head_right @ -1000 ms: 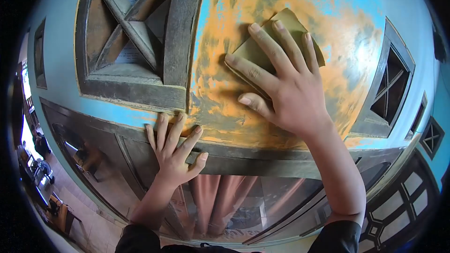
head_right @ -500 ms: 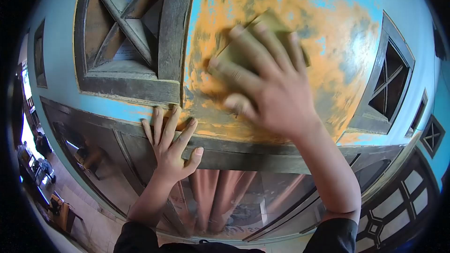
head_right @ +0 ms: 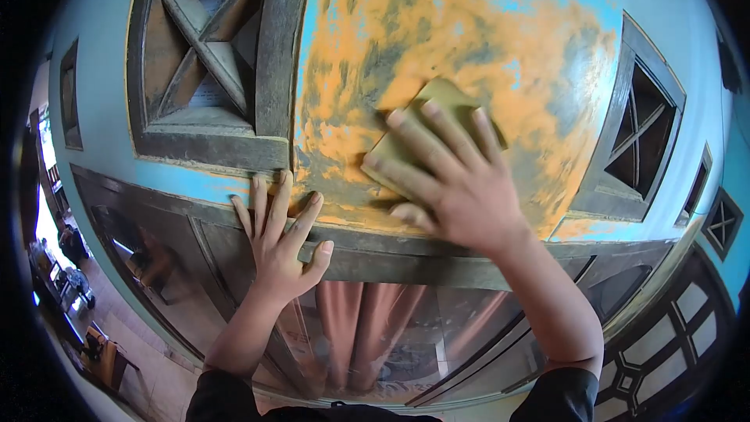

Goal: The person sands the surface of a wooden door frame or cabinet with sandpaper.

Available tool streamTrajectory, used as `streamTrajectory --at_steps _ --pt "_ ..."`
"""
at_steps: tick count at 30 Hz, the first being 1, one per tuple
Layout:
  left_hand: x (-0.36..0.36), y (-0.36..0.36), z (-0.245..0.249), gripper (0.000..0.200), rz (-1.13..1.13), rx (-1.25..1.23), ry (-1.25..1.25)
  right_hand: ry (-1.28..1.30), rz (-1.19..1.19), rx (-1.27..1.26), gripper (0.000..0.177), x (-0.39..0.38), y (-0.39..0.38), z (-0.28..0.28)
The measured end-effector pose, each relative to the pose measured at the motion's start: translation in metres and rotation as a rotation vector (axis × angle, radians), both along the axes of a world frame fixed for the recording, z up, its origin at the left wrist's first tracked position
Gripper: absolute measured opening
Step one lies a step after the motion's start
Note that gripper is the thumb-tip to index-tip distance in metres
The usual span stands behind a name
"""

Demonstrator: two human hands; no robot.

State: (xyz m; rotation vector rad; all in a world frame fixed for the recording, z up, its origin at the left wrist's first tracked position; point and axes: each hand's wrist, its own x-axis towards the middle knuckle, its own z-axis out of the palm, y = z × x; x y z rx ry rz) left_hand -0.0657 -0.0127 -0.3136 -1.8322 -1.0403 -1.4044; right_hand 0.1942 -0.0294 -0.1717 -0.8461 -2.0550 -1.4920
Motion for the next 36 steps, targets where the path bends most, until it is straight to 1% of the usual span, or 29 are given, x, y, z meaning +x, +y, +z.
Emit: streamTrajectory --at_steps 2,3,4,6,7,10,12,14,15,16,18,19,22,23,24,26,28,30,32,34,36 --pt "0.001 0.0 0.003 0.055 0.007 0.006 0.007 0.115 -0.022 0.059 0.057 0.017 -0.001 0.019" --pt "0.002 0.0 0.005 0.056 0.027 0.014 0.033 0.183 -0.025 0.129 0.06 0.028 0.004 0.026" --pt "0.004 0.001 0.007 0.058 0.047 0.024 0.057 0.228 -0.048 0.122 0.063 0.033 0.004 0.026" --pt "0.007 0.002 0.012 0.062 0.096 0.034 0.097 0.142 -0.07 0.143 0.062 0.028 0.001 0.014" --pt "0.01 0.002 0.013 0.064 0.121 0.033 0.112 0.074 -0.021 0.066 0.063 0.027 0.001 0.007" --pt "0.02 0.002 0.028 0.07 0.149 0.021 0.15 -0.01 -0.06 0.01 0.064 0.042 0.003 0.014" --pt "0.025 -0.001 0.043 0.072 0.154 0.003 0.184 0.159 -0.034 0.149 0.058 0.053 0.002 0.041" --pt "0.028 -0.005 0.065 0.073 0.166 -0.009 0.226 0.371 0.121 0.144 0.057 0.063 0.011 0.061" --pt "0.029 -0.008 0.078 0.074 0.145 0.009 0.24 0.302 0.031 0.258 0.06 0.063 0.014 0.061" --pt "0.03 -0.007 0.092 0.074 0.154 0.032 0.247 0.257 -0.003 0.262 0.059 0.046 0.006 0.052" --pt "0.033 -0.001 0.118 0.073 0.171 0.078 0.259 0.048 0.034 0.059 0.058 0.034 0.002 0.032" --pt "0.035 0.003 0.129 0.07 0.189 0.12 0.258 0.02 0.045 0.007 0.057 0.033 -0.001 0.032" --pt "0.04 0.008 0.156 0.068 0.192 0.198 0.245 0.199 0.031 0.194 0.056 0.059 0.003 0.066" --pt "0.042 0.01 0.162 0.067 0.176 0.22 0.235 0.308 0.114 0.226 0.056 0.068 0.011 0.075" --pt "0.046 0.011 0.166 0.067 0.176 0.231 0.232 0.319 0.127 0.244 0.055 0.07 0.014 0.072" --pt "0.054 0.013 0.173 0.066 0.184 0.26 0.233 0.169 0.056 0.149 0.056 0.049 -0.007 0.049" --pt "0.06 0.014 0.173 0.066 0.206 0.27 0.233 -0.024 0.078 -0.059 0.06 0.051 -0.001 0.023" --pt "0.065 0.014 0.172 0.066 0.227 0.274 0.24 0.067 0.079 0.038 0.058 0.071 -0.002 0.038" --pt "0.063 0.013 0.17 0.066 0.249 0.269 0.248 0.29 0.045 0.2 0.055 0.098 -0.002 0.058" --pt "0.064 0.015 0.17 0.067 0.241 0.276 0.23 0.349 0.077 0.209 0.057 0.104 0.004 0.052" --pt "0.064 0.016 0.17 0.067 0.246 0.279 0.233 0.189 0.033 0.085 0.057 0.086 -0.008 0.027"
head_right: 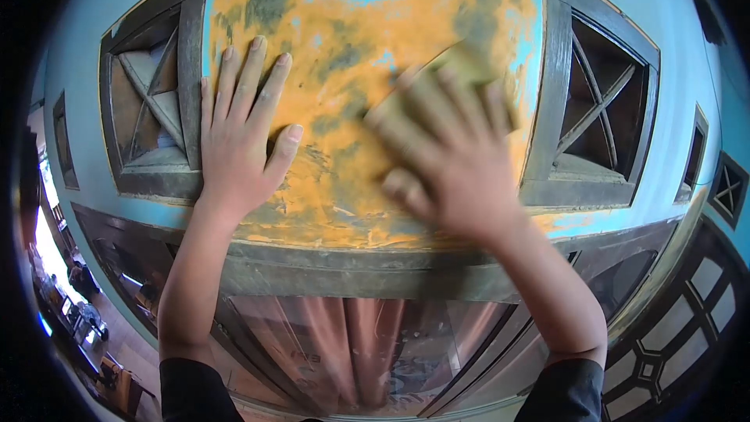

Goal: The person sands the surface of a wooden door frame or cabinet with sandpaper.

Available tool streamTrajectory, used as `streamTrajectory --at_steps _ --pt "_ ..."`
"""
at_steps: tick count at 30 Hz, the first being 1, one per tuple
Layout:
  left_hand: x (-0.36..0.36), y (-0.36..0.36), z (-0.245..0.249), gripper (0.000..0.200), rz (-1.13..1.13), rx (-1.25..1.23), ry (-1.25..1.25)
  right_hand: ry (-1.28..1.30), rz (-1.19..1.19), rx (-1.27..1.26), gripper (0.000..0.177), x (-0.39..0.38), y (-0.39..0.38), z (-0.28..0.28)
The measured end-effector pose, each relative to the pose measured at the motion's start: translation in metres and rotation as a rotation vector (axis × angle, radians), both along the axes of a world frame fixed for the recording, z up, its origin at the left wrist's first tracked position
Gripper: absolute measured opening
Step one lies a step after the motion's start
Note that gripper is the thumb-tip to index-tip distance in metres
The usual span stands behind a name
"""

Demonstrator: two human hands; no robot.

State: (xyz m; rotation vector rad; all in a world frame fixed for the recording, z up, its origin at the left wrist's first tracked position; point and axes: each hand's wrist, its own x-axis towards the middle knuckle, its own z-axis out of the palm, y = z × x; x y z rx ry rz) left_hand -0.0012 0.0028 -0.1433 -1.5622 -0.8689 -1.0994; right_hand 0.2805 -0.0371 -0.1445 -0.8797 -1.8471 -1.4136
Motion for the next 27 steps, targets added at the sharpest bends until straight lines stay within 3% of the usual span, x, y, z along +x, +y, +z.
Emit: streamTrajectory --at_steps 2,8,12,14,18,20,22,24,27 --pt "0.001 0.0 0.0 0.067 -0.001 0.005 -0.005 -0.24 0.026 -0.122 0.057 -0.003 0.006 -0.03" --pt "0.0 0.002 -0.001 0.065 -0.028 0.02 0.003 0.215 0.036 0.044 0.057 0.023 0.01 -0.01" --pt "-0.001 0.002 -0.002 0.065 -0.024 0.027 0.021 -0.228 0.025 -0.095 0.059 -0.003 0.014 -0.069" --pt "-0.003 0.003 -0.002 0.065 -0.013 0.027 0.043 -0.17 0.046 -0.138 0.056 0.005 0.009 -0.05" --pt "-0.005 0.0 -0.007 0.067 -0.008 -0.007 0.088 0.253 -0.009 0.091 0.057 0.018 0.009 -0.013" --pt "-0.008 -0.003 -0.014 0.067 -0.021 -0.039 0.099 0.129 -0.001 0.032 0.056 -0.008 0.007 -0.026" --pt "-0.012 -0.004 -0.025 0.068 -0.049 -0.081 0.118 -0.158 0.003 -0.089 0.056 -0.023 0.007 -0.045" --pt "-0.017 -0.006 -0.038 0.07 -0.024 -0.103 0.146 -0.208 0.036 -0.101 0.056 -0.019 0.011 -0.04" --pt "-0.023 -0.007 -0.049 0.07 -0.016 -0.129 0.171 0.158 -0.032 0.077 0.058 -0.015 0.011 -0.02"
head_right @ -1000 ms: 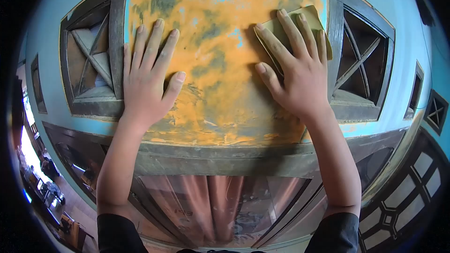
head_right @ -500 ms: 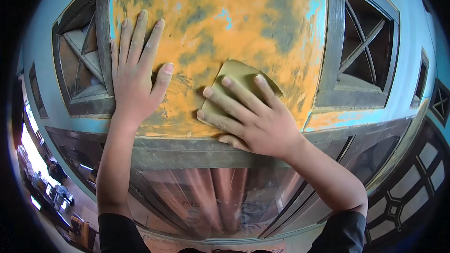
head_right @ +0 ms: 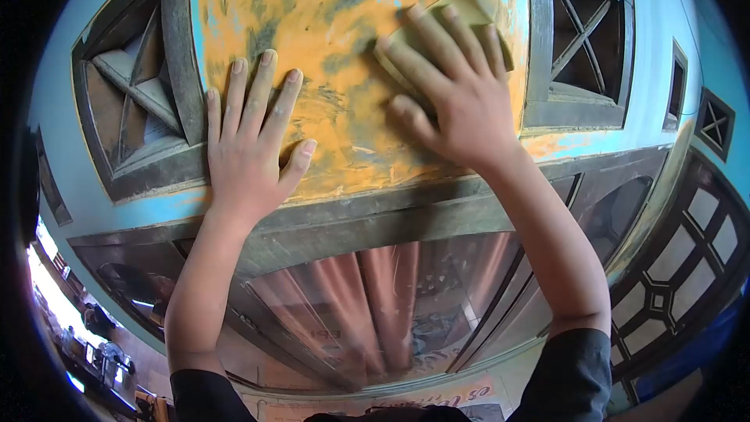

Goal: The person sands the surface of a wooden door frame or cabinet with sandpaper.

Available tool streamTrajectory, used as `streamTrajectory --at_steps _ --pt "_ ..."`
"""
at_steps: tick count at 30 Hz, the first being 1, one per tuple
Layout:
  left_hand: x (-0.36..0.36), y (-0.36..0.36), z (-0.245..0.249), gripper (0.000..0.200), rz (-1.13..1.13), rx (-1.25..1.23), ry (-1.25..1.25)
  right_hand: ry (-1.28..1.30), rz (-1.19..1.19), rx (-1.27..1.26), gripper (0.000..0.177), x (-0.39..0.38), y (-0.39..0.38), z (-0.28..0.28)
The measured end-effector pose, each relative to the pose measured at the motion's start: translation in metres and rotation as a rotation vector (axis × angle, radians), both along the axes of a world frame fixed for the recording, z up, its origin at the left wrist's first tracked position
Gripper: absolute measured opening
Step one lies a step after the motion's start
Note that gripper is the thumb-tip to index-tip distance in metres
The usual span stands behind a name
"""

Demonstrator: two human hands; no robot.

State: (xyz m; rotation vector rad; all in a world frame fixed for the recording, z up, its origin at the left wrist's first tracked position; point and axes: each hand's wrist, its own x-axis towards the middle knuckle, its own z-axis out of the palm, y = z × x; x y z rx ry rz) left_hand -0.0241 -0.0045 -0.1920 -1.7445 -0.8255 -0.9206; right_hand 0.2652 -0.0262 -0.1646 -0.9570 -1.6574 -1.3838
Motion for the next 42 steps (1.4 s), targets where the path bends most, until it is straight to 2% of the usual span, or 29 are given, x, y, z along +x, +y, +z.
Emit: streamTrajectory --at_steps 1,3,5,7,9,11,13,14,17,18,19,21,23,25,26,29,30,31,33,34,38,39,41,42 --pt "-0.001 0.0 -0.001 0.068 -0.001 -0.004 -0.006 0.027 0.003 0.017 0.059 -0.004 0.002 0.001" --pt "0.0 0.0 0.003 0.065 -0.002 -0.004 -0.005 -0.116 -0.019 -0.041 0.059 -0.021 -0.005 -0.013" --pt "-0.002 0.0 0.011 0.062 -0.005 0.008 -0.022 -0.359 0.064 -0.215 0.057 -0.023 -0.007 -0.029" --pt "-0.004 0.002 0.022 0.061 -0.021 0.048 -0.042 -0.317 0.008 -0.185 0.056 -0.011 -0.006 -0.014" --pt "-0.004 0.007 0.037 0.062 -0.048 0.114 -0.07 -0.045 0.002 -0.024 0.057 -0.003 -0.002 0.002" --pt "0.002 0.011 0.053 0.06 -0.054 0.161 -0.085 -0.043 0.024 -0.027 0.059 -0.022 -0.005 -0.009" --pt "0.011 0.014 0.071 0.059 -0.063 0.198 -0.088 -0.361 0.114 -0.232 0.06 -0.039 -0.004 -0.033" --pt "0.015 0.016 0.076 0.058 -0.055 0.22 -0.098 -0.431 0.185 -0.298 0.059 -0.044 -0.003 -0.045" --pt "0.022 0.017 0.081 0.057 -0.035 0.246 -0.117 -0.288 0.062 -0.185 0.059 -0.03 -0.006 -0.011" --pt "0.021 0.016 0.079 0.058 -0.028 0.23 -0.117 -0.142 0.043 -0.091 0.06 -0.022 -0.004 -0.003" --pt "0.02 0.016 0.077 0.058 -0.019 0.213 -0.12 -0.063 0.025 -0.1 0.061 -0.021 -0.005 0.002" --pt "0.018 0.015 0.078 0.058 -0.031 0.215 -0.123 -0.202 0.012 -0.129 0.062 -0.04 -0.012 -0.013" --pt "0.018 0.016 0.076 0.057 -0.047 0.225 -0.128 -0.489 0.076 -0.243 0.063 -0.047 -0.003 -0.044" --pt "0.018 0.018 0.076 0.056 -0.071 0.248 -0.131 -0.532 0.053 -0.176 0.064 -0.039 0.009 -0.036" --pt "0.018 0.019 0.075 0.056 -0.069 0.247 -0.131 -0.416 0.032 -0.231 0.062 -0.035 -0.005 -0.015" --pt "0.017 0.018 0.072 0.055 -0.061 0.24 -0.138 -0.076 -0.044 -0.073 0.06 -0.028 -0.006 0.01" --pt "0.017 0.018 0.072 0.054 -0.057 0.238 -0.141 -0.062 -0.026 -0.024 0.059 -0.039 -0.006 0.001" --pt "0.017 0.018 0.073 0.054 -0.054 0.241 -0.141 -0.12 0.027 -0.097 0.062 -0.05 -0.01 -0.01" --pt "0.016 0.018 0.072 0.054 -0.055 0.236 -0.141 -0.384 0.125 -0.256 0.064 -0.06 0.001 -0.042" --pt "0.016 0.018 0.072 0.054 -0.057 0.237 -0.138 -0.428 0.144 -0.284 0.062 -0.058 -0.002 -0.042" --pt "0.014 0.017 0.07 0.054 -0.067 0.217 -0.145 -0.175 0.002 -0.116 0.059 -0.029 -0.006 0.01" --pt "0.014 0.017 0.069 0.054 -0.065 0.219 -0.147 -0.104 0.031 -0.042 0.062 -0.018 0.003 0.016" --pt "0.014 0.017 0.066 0.054 -0.061 0.217 -0.152 -0.1 0.057 -0.046 0.06 -0.032 -0.002 0.001" --pt "0.014 0.017 0.067 0.055 -0.059 0.216 -0.149 -0.229 0.031 -0.182 0.06 -0.041 -0.013 -0.008"
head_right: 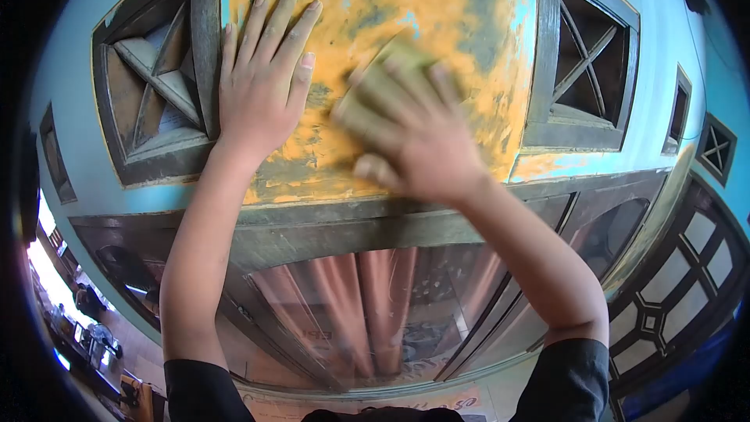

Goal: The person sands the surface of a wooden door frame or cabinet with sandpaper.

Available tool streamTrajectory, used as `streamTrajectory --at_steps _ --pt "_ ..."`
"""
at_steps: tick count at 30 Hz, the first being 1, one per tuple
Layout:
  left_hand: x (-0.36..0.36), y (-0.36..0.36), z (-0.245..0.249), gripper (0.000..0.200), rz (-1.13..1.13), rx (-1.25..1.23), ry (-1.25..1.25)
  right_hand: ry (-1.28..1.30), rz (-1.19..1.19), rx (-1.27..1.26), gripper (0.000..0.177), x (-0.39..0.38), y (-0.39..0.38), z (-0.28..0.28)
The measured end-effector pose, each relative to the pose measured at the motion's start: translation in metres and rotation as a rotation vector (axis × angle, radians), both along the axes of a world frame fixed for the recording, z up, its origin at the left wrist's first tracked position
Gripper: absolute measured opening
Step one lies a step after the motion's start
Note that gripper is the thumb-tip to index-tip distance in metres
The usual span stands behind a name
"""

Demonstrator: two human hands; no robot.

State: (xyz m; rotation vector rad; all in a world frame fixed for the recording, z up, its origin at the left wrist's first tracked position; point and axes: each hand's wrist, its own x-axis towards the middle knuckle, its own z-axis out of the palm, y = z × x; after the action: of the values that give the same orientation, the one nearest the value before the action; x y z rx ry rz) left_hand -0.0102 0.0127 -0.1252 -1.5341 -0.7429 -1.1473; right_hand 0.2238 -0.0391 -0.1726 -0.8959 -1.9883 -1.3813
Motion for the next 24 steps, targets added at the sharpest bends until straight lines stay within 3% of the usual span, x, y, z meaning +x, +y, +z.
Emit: streamTrajectory --at_steps 1,3,7,10,12,16,19,24 --pt "0.0 0.0 0.0 0.055 0.002 0.0 0.003 -0.17 0.072 -0.022 0.061 0.0 0.006 -0.018" --pt "0.0 0.0 0.0 0.055 -0.001 -0.001 0.003 -0.269 0.144 -0.103 0.056 0.008 0.013 -0.03" --pt "0.0 -0.003 -0.001 0.056 0.019 -0.009 0.006 0.019 0.098 0.158 0.045 0.05 -0.001 0.035" --pt "0.001 -0.005 -0.001 0.056 0.03 -0.023 0.003 0.052 0.106 0.368 0.03 0.075 -0.004 0.063" --pt "-0.001 -0.006 0.0 0.056 -0.021 -0.028 0.019 0.096 0.061 0.412 0.027 0.075 -0.016 0.07" --pt "-0.006 -0.01 -0.001 0.056 -0.25 -0.031 0.118 -0.073 0.131 0.477 0.031 0.069 -0.013 0.077" --pt "0.008 -0.022 -0.014 0.051 -0.38 0.023 0.393 -0.123 0.134 0.436 0.028 0.063 -0.011 0.078" --pt "0.053 -0.036 -0.019 0.052 -0.328 0.273 0.5 -0.084 0.159 0.411 0.022 0.061 0.0 0.07"
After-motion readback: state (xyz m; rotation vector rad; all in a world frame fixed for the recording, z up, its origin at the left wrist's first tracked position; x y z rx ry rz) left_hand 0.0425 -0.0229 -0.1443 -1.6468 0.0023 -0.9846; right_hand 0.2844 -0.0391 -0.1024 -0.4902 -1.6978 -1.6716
